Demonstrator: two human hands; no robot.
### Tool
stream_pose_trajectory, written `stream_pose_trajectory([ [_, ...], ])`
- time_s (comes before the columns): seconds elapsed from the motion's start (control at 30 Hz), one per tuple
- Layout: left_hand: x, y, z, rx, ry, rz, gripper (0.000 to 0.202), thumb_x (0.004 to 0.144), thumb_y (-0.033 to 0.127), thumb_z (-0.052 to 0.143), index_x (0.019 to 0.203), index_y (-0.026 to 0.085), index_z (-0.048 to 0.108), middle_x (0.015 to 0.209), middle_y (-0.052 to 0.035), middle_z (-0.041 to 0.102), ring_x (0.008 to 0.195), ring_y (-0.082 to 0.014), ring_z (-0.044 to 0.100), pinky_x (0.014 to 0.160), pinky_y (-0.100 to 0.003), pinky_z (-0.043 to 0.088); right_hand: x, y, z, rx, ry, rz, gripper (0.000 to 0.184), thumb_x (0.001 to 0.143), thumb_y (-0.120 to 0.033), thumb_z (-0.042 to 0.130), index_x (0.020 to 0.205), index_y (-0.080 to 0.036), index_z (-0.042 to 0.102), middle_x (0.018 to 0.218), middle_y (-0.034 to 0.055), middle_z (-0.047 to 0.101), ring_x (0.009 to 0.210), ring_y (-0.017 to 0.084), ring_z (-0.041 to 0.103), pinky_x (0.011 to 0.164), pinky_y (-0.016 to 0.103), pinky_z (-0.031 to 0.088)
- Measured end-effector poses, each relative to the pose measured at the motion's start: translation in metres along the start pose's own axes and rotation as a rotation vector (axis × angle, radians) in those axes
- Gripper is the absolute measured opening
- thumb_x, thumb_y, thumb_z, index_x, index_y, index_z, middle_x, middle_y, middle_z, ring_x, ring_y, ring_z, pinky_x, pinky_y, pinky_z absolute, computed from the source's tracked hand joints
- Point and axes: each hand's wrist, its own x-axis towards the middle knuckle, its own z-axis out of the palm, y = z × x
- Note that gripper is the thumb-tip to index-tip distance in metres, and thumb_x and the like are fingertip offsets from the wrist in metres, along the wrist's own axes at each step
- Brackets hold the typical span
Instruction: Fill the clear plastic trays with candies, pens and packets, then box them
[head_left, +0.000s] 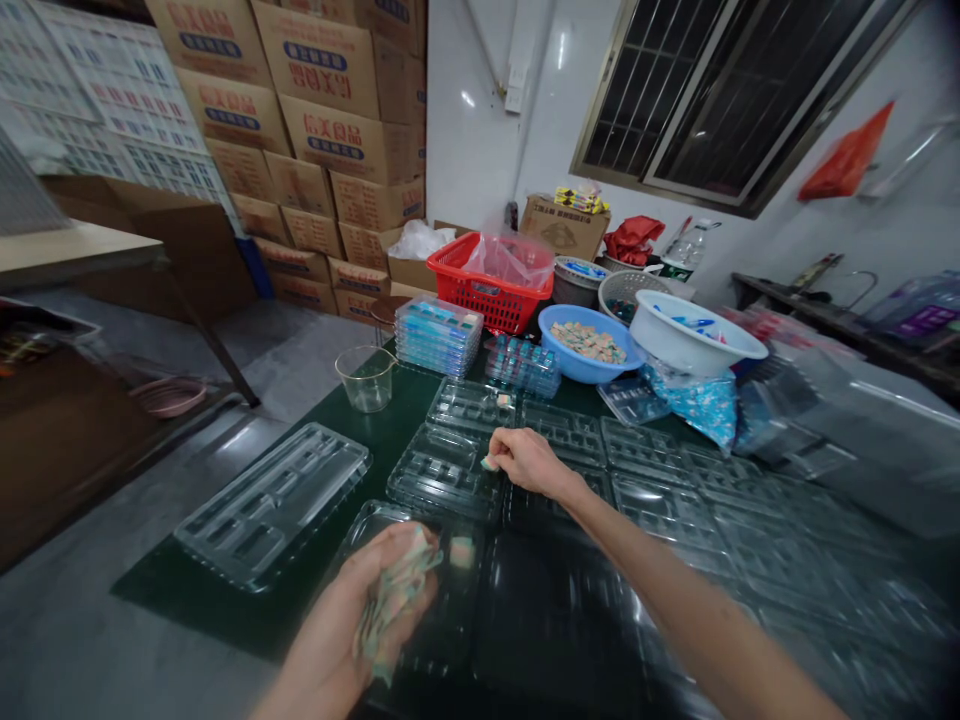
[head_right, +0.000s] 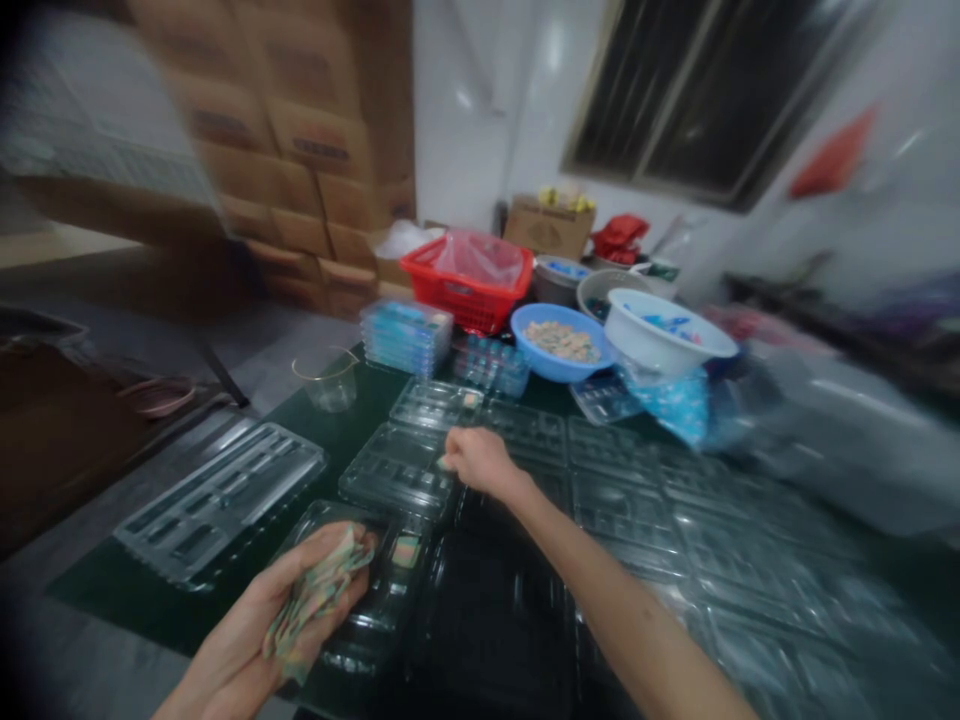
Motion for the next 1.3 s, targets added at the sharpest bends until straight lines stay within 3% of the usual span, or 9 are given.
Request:
stream_pose_trajectory([
  [0.3, 0.000, 0.000, 0.002, 0.014, -0.002, 0.008, 0.031, 0.061, 0.025, 0.071, 0.086, 0.014, 0.059, 0.073, -0.0053, 0.060, 0.049, -0.0128, 0.055, 0.031, -0.015, 0.031, 0.004, 0.006, 0.005, 0.066, -0.051, 0.000, 0.018, 0.077, -0.012, 0.048, 0.081, -0.019, 0.065, 0.077, -0.0019, 0.065, 0.069, 0.011, 0.057, 0.059, 0.017, 0.036],
  [0.5, -0.003, -0.001, 0.007, 0.025, 0.084, 0.010, 0.027, 0.063, 0.020, 0.068, 0.087, 0.014, 0.059, 0.076, -0.0063, 0.061, 0.052, -0.0138, 0.058, 0.030, -0.013, 0.030, 0.004, 0.003, 0.008, -0.048, -0.023, 0.021, 0.018, 0.078, -0.013, 0.048, 0.082, -0.021, 0.064, 0.086, -0.0020, 0.064, 0.082, 0.013, 0.056, 0.069, 0.019, 0.038],
  [0.73, -0.010, -0.001, 0.017, 0.056, -0.025, 0.025, 0.021, 0.069, 0.024, 0.065, 0.084, 0.014, 0.056, 0.068, -0.0051, 0.061, 0.044, -0.0084, 0.052, 0.031, -0.012, 0.027, -0.005, -0.013, 0.014, -0.283, 0.098, 0.097, 0.010, 0.082, -0.019, 0.049, 0.087, -0.017, 0.058, 0.094, 0.0083, 0.056, 0.090, 0.020, 0.047, 0.074, 0.029, 0.033],
  [0.93, -0.002, -0.007, 0.013, 0.069, -0.117, 0.033, 0.024, 0.070, 0.031, 0.065, 0.082, 0.017, 0.049, 0.064, -0.0022, 0.059, 0.042, -0.0069, 0.047, 0.031, -0.013, 0.026, -0.016, -0.026, 0.004, -0.309, 0.062, 0.004, 0.016, 0.080, -0.012, 0.046, 0.078, -0.017, 0.060, 0.087, 0.0068, 0.056, 0.087, 0.019, 0.047, 0.074, 0.029, 0.033],
  [1.0, 0.001, -0.009, 0.013, 0.070, -0.107, 0.065, 0.024, 0.071, 0.031, 0.065, 0.082, 0.017, 0.049, 0.060, -0.0009, 0.057, 0.043, -0.0067, 0.047, 0.032, -0.013, 0.026, -0.027, -0.040, 0.001, -0.164, 0.081, -0.010, 0.018, 0.084, -0.015, 0.042, 0.086, -0.017, 0.060, 0.088, 0.0056, 0.057, 0.084, 0.016, 0.049, 0.072, 0.026, 0.035],
  [1.17, 0.004, -0.014, 0.013, 0.149, -0.101, 0.103, 0.021, 0.074, 0.035, 0.061, 0.078, 0.017, 0.050, 0.046, 0.0033, 0.048, 0.033, -0.0051, 0.036, 0.030, -0.014, 0.021, -0.063, -0.080, 0.007, 0.671, -0.085, -0.006, 0.019, 0.084, -0.030, 0.049, 0.077, -0.016, 0.060, 0.067, -0.0017, 0.058, 0.060, 0.009, 0.051, 0.052, 0.017, 0.035],
  [1.3, 0.004, -0.017, 0.011, 0.198, -0.125, 0.093, 0.023, 0.073, 0.038, 0.061, 0.078, 0.017, 0.051, 0.048, 0.0029, 0.048, 0.037, -0.0057, 0.040, 0.032, -0.013, 0.025, -0.076, -0.090, 0.010, 0.884, -0.045, 0.091, 0.013, 0.078, -0.023, 0.055, 0.069, -0.014, 0.059, 0.061, -0.0030, 0.055, 0.056, 0.008, 0.048, 0.051, 0.016, 0.035],
])
